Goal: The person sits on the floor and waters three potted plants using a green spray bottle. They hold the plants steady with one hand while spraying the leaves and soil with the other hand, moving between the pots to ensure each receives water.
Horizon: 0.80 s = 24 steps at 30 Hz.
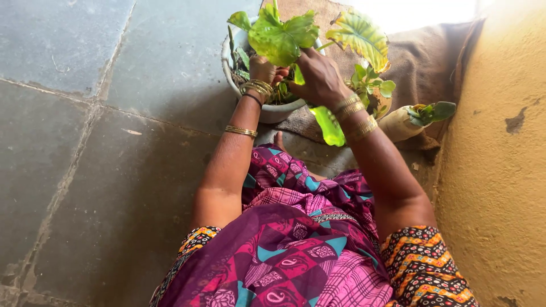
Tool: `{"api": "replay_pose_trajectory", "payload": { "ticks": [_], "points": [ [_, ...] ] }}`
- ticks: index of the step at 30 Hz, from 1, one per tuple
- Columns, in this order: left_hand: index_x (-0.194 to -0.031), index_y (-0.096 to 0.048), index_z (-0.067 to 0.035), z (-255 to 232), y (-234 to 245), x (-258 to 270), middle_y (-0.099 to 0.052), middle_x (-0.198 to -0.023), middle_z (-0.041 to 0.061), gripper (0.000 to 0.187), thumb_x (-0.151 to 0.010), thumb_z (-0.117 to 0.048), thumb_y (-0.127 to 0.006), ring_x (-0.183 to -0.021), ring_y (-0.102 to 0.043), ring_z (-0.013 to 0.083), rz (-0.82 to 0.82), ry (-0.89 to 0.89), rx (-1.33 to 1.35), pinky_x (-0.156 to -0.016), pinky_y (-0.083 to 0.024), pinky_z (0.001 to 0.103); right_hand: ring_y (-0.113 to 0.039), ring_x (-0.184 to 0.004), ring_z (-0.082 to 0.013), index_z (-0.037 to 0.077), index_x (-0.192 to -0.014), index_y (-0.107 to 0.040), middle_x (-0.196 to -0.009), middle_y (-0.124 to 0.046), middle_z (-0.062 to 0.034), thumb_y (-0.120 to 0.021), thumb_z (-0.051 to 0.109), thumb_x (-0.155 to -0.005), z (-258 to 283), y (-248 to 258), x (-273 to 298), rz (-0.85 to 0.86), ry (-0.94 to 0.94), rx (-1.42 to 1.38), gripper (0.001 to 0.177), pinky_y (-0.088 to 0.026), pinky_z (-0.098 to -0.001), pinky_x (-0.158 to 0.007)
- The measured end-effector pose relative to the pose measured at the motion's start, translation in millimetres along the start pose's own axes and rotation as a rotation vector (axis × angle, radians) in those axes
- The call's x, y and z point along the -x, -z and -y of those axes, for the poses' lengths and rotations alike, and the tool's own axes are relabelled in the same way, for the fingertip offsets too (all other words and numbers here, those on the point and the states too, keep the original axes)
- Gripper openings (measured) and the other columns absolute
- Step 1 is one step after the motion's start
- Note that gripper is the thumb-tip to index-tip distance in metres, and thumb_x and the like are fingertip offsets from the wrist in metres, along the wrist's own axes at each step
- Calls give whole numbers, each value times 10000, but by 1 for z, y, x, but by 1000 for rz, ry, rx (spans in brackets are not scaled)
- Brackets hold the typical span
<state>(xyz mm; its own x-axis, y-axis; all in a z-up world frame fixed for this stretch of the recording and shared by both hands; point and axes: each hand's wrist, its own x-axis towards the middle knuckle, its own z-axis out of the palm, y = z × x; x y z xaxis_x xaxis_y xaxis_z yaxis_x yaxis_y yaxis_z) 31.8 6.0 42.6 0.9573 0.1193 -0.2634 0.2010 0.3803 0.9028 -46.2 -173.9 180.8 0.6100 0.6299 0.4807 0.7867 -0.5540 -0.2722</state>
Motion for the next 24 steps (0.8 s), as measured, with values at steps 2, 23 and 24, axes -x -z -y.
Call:
{"api": "replay_pose_trajectory", "payload": {
  "ticks": [2,23,24],
  "points": [
    [-795,-722,99,4,6,-5,-726,-664,196,79,-842,68,-667,-456,-672,175,-21,-55,-75,-326,-446,277,-660,-999,-392,-9,-1412,-506,-1286,-589,-209,-807,212,-817,17,15,13,-20,-77,-9,703,-556,-481,-800],
    [-1063,-621,-30,30,16,67,-576,-1350,232,361,-821,-206,-823,-1290,-517,426,-267,-727,-1371,-1029,-407,565,-627,-1206,-361,51,-1365,-524,-1348,-561,-160,-819,143,-908,4,165,252,-340,-530,399,551,-574,-459,-1022],
    [-1084,-616,-29,31,15,68,-575,-1353,228,377,-816,-196,-822,-1298,-516,422,-264,-726,-1381,-1032,-405,568,-634,-1187,-356,51,-1360,-528,-1343,-563,-159,-822,141,-910,-2,171,256,-327,-543,417,545,-578,-455,-1006]
  ]
}}
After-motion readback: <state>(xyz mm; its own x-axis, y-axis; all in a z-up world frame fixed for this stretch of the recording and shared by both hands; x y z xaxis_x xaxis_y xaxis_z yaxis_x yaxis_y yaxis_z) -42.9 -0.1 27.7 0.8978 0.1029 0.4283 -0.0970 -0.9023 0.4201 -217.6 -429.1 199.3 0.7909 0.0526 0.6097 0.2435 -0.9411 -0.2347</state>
